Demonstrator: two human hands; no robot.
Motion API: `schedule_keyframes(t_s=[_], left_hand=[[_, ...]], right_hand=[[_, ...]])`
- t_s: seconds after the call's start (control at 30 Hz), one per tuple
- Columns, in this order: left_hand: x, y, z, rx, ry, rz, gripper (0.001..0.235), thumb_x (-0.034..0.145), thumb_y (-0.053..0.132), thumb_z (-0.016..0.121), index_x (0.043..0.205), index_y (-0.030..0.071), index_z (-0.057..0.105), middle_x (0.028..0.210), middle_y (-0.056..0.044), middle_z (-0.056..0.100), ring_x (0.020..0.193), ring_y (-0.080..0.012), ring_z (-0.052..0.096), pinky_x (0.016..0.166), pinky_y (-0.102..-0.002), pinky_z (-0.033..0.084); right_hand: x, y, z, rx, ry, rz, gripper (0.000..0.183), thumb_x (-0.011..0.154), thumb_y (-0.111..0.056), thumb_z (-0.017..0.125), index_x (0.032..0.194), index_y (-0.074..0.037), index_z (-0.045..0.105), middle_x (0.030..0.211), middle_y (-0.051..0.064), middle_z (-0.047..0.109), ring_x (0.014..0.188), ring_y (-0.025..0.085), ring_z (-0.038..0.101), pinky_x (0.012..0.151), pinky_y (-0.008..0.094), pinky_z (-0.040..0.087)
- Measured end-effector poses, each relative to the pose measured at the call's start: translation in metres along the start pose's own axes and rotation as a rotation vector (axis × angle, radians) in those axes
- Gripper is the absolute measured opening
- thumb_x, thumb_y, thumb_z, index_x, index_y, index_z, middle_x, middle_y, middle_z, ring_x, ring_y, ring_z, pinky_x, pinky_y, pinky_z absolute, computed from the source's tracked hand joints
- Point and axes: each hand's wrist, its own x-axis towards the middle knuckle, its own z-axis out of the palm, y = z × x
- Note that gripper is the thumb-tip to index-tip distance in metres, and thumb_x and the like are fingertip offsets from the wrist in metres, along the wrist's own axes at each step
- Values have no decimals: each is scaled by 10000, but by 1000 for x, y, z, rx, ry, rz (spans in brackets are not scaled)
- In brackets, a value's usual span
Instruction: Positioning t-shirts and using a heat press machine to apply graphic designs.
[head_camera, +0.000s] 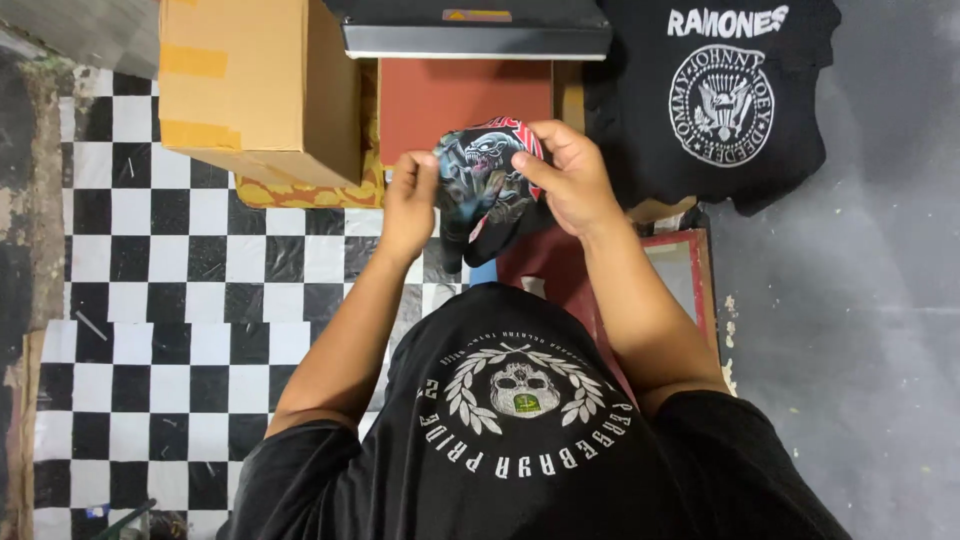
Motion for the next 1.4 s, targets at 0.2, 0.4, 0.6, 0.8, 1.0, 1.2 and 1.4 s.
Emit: schedule_keyframes(t_s=[0.2, 0.4, 0.6, 0.8, 1.0, 1.2, 1.4], left_hand=[[-3, 45, 5, 131, 113, 142, 186, 1155, 229, 470, 1077, 74, 536, 917, 56, 463, 857, -45, 400, 784, -214, 401], [-1, 55, 12, 175, 107, 168, 190, 1152, 236, 488, 1068, 73, 537, 912, 57, 486, 852, -47, 418, 783, -219, 412], [-7, 85, 22, 290, 63, 196, 228, 1000, 197, 710, 1103, 40, 580, 1000, 36, 645, 929, -58, 580, 843, -219, 485], [-9, 86, 21, 467, 263, 357, 146, 1078, 158, 664, 1056, 23, 614, 1002, -63, 569, 907, -158, 514, 856, -301, 461], [-5, 92, 20, 331, 163, 363, 179, 1116, 192, 607, 1093, 29, 539, 1124, -37, 654, 1032, -130, 602, 943, -298, 495], [-6, 95, 13, 396, 56, 128, 392, 913, 224, 787, 1160, 16, 565, 911, -66, 565, 843, -148, 540, 750, -299, 469], [-9, 97, 16, 635, 43, 497, 139, 1055, 175, 683, 998, 50, 703, 970, -58, 646, 959, -241, 553, 897, -353, 454]], right_hand=[[7, 1, -23, -304, 78, -70, 272, 908, 25, 767, 1158, 1, 663, 1098, 31, 705, 1006, 86, 647, 937, 253, 532], [11, 10, -36, -343, 133, 28, 148, 975, -25, 764, 1067, -21, 648, 942, 12, 668, 816, 64, 579, 729, 241, 473], [15, 7, -35, -269, -15, -45, 150, 1014, -38, 711, 1138, -38, 625, 1019, -1, 664, 932, 60, 608, 856, 232, 504], [19, -8, -23, -429, -64, -83, 296, 896, -20, 767, 1144, -24, 606, 1058, 20, 700, 985, 78, 658, 891, 248, 537], [27, 13, -32, -460, -6, 6, 120, 1005, -72, 705, 1093, -27, 637, 985, 16, 689, 902, 78, 630, 814, 246, 521], [29, 6, -13, -353, -53, -63, 74, 1027, -79, 686, 1066, -25, 653, 1011, 7, 700, 941, 74, 638, 862, 242, 528], [22, -8, -9, -519, -89, -95, 97, 1011, -100, 723, 1050, -26, 674, 1004, 28, 721, 938, 85, 664, 873, 261, 550]])
